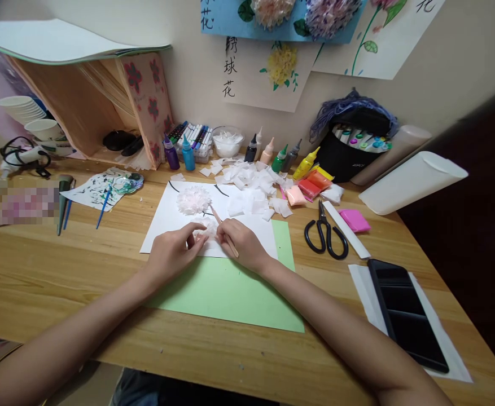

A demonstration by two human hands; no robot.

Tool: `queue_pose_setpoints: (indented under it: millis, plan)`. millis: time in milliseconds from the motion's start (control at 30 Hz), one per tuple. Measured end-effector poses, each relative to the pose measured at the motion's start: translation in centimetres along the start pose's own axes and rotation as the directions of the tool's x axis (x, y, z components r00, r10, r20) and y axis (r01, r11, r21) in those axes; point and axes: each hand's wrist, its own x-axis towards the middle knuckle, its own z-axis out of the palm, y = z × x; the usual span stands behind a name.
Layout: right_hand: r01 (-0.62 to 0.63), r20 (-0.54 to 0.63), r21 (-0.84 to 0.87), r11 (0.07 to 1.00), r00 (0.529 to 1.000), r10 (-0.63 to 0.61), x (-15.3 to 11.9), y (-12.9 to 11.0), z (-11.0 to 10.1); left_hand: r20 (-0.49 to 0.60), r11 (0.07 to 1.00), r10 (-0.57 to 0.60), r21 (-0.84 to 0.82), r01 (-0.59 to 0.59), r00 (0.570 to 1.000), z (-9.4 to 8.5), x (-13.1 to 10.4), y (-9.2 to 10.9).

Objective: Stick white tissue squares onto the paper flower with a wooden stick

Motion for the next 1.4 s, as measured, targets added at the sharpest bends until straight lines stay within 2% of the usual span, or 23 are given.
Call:
queue_pose_setpoints:
  millis: [267,500,633,733,833,900,1067,1300,1400]
  plan:
    - [0.046,-0.032,0.0,0.999,0.998,-0.045,-0.1,-0.2,-0.1,-0.057,0.999,0.032,-0.018,-0.033,0.998,0.4,0.4,0.2]
    - [0.06,-0.026,-0.003,0.998,0.998,-0.06,0.0,-0.3,-0.1,-0.05,0.999,0.045,-0.012,-0.045,0.998,0.4,0.3,0.1]
    - [0.099,-0.158,0.033,0.995,0.983,-0.092,-0.5,-0.4,-0.5,-0.041,0.999,0.019,-0.034,-0.02,0.999,0.6,0.4,-0.1]
    - [0.226,-0.234,0.098,0.969,0.952,-0.198,-1.5,-0.3,-0.9,-0.049,1.0,-0.003,-0.025,0.002,0.999,0.7,0.4,0.0]
    - [0.334,-0.185,0.101,0.937,0.932,-0.313,-2.0,-0.2,-1.1,-0.053,1.0,-0.012,-0.015,0.011,0.999,0.7,0.5,0.1]
    - [0.354,-0.139,0.084,0.932,0.93,-0.341,-1.9,-0.4,-1.1,-0.055,1.0,-0.01,-0.014,0.009,0.998,0.7,0.5,0.1]
    - [0.314,-0.075,0.017,0.949,0.947,-0.312,-1.2,-0.8,-0.9,-0.061,1.0,-0.012,-0.018,0.011,0.998,0.7,0.6,0.2]
    - [0.291,-0.056,-0.028,0.956,0.955,-0.292,-1.3,-0.6,-0.7,-0.07,0.999,0.024,-0.033,-0.026,0.997,0.9,0.6,0.2]
    - [0.271,-0.048,-0.025,0.962,0.961,-0.272,-1.3,-0.5,-0.7,-0.118,0.998,0.006,-0.057,-0.013,0.993,0.4,0.7,0.0]
